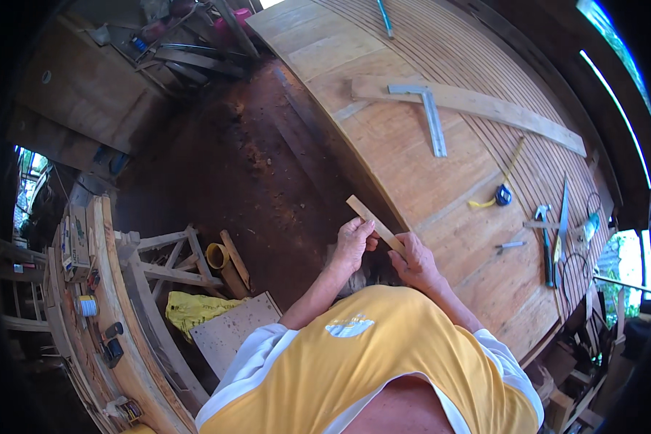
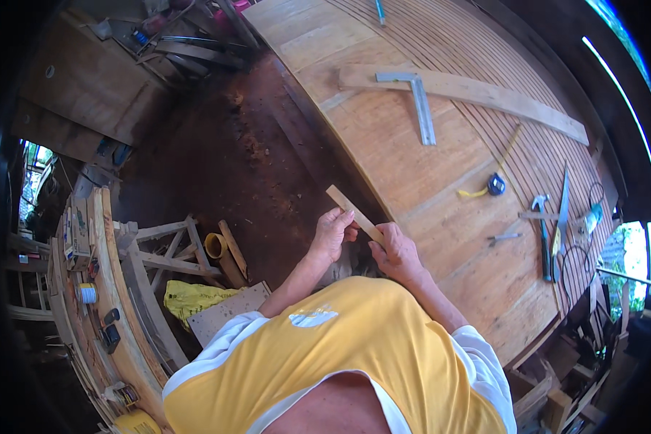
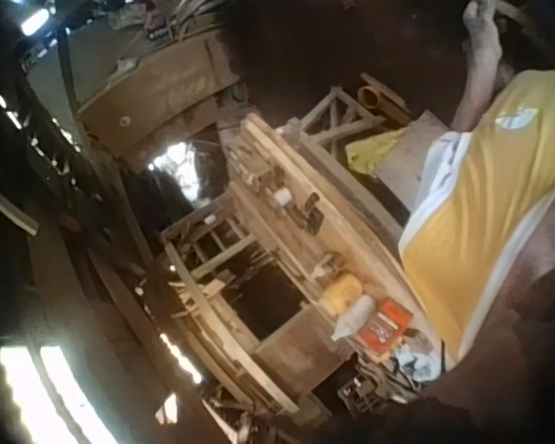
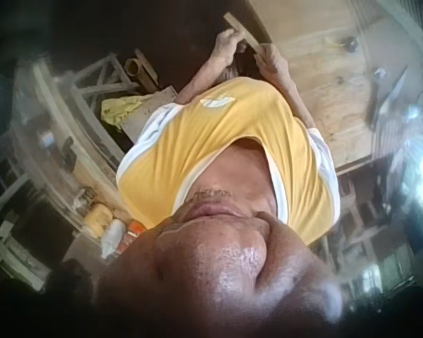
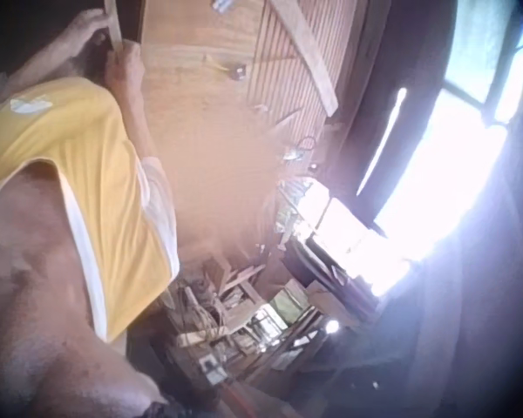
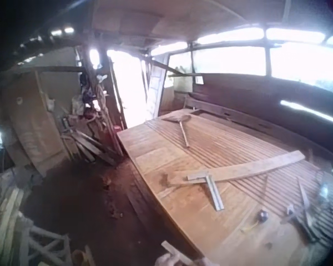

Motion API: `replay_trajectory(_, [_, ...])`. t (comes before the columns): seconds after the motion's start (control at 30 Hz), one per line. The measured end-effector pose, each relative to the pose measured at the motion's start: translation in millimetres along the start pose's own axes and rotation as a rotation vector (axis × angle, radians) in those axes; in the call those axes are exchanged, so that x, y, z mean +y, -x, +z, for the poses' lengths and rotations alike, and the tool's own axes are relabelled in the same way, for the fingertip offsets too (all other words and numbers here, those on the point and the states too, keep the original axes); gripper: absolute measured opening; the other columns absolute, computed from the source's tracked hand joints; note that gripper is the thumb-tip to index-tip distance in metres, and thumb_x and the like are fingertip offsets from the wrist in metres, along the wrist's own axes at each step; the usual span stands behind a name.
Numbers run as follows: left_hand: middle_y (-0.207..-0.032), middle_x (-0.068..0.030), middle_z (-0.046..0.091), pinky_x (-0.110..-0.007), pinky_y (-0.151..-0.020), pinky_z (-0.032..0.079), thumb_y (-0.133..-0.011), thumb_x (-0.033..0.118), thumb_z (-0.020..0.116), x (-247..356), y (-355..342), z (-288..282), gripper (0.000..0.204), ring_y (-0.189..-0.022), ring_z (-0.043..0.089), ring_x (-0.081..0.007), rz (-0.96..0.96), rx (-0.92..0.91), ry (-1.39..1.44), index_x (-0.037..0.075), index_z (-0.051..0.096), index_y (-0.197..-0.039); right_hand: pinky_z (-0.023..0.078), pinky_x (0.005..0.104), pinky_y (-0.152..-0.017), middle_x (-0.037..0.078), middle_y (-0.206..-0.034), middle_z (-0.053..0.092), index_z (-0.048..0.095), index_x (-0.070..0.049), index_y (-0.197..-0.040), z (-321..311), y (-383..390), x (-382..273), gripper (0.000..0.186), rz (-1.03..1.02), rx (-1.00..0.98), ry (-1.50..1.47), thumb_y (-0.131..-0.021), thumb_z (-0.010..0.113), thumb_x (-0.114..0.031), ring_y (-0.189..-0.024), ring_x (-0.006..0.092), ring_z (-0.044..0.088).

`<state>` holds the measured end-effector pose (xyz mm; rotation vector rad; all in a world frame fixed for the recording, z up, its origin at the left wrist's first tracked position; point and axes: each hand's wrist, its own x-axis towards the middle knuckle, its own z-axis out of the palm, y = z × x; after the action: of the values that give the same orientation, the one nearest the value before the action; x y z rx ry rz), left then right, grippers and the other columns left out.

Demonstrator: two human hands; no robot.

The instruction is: The person measures a wooden board with a tape measure, cuts a wooden strip using a hand saw, grinds the piece on a bench grinder, and marks it on the board with a pen.

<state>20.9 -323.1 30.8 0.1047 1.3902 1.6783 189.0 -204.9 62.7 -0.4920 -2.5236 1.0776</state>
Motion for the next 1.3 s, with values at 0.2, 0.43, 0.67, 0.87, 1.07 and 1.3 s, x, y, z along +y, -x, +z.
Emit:
replay_trajectory(0.2, [-0.080, -0.0031, 0.070, -0.025, -0.053, 0.053, -0.103, 0.026, 0.068, 70.1, -133.5, -61.0, 0.019, -0.058, 0.062, -0.0088, 0.028, 0.033, 0.027, 0.009, 0.069, -0.095, 0.057, 0.0481, -0.071, 0.020, -0.097, 0.065, 0.058, -0.002, -0.117, 44.7, -149.6, 31.8, 0.036, -0.087, 0.030, 0.044, -0.088, 0.077, -0.012, -0.087, 0.0428, 0.068])
replay_trajectory(0.43, [-0.079, -0.0038, 0.072, -0.024, -0.052, 0.052, -0.101, 0.022, 0.068, 207.3, -310.2, -66.4, 0.015, -0.056, 0.062, -0.0085, -0.054, -0.161, -0.148, 0.009, 0.071, -0.095, 0.053, 0.0496, -0.073, 0.019, -0.096, 0.065, 0.058, -0.003, -0.116, 67.2, -308.3, 34.9, 0.032, 0.104, 0.209, 0.184, -0.089, 0.074, -0.013, -0.087, 0.0414, 0.067])
replay_trajectory(0.67, [-0.086, -0.0034, 0.073, -0.024, -0.059, 0.054, -0.102, 0.025, 0.071, 287.3, -421.1, -26.0, 0.018, -0.064, 0.064, -0.0083, 0.123, -0.183, -0.099, 0.007, 0.071, -0.102, 0.050, 0.0493, -0.079, 0.018, -0.103, 0.065, 0.056, -0.005, -0.117, 34.1, -456.8, 86.1, 0.030, 0.111, 0.268, 0.385, -0.092, 0.070, -0.015, -0.097, 0.0397, 0.066])
replay_trajectory(0.87, [-0.109, -0.0106, 0.074, -0.034, -0.081, 0.058, -0.100, 0.021, 0.073, 296.3, -471.9, -46.4, 0.037, -0.087, 0.069, -0.0179, 0.548, -0.078, -0.455, -0.002, 0.066, -0.128, 0.049, 0.0513, -0.083, 0.018, -0.105, 0.066, 0.056, -0.006, -0.114, 39.9, -574.7, 145.8, 0.027, 0.165, 0.271, 0.366, -0.095, 0.066, -0.021, -0.102, 0.0394, 0.066])
replay_trajectory(1.07, [-0.119, -0.0189, 0.068, -0.045, -0.095, 0.053, -0.091, 0.012, 0.076, 336.4, -556.4, -52.7, 0.035, -0.108, 0.063, -0.0362, 1.080, -0.135, -1.107, 0.002, 0.069, -0.124, 0.048, 0.0539, -0.089, 0.017, -0.116, 0.065, 0.058, -0.006, -0.114, 52.5, -662.0, 196.0, 0.028, 0.262, 0.269, 0.449, -0.095, 0.067, -0.025, -0.113, 0.0379, 0.062])
replay_trajectory(1.3, [-0.140, -0.0173, 0.058, -0.048, -0.110, 0.043, -0.087, 0.014, 0.075, 356.5, -684.6, -59.7, 0.041, -0.132, 0.049, -0.0379, 1.219, -0.427, -1.263, 0.012, 0.073, -0.128, 0.045, 0.0489, -0.097, 0.014, -0.121, 0.060, 0.060, -0.007, -0.119, 65.4, -661.5, 206.2, 0.037, 0.370, 0.385, 0.619, -0.090, 0.075, -0.024, -0.115, 0.0379, 0.055])
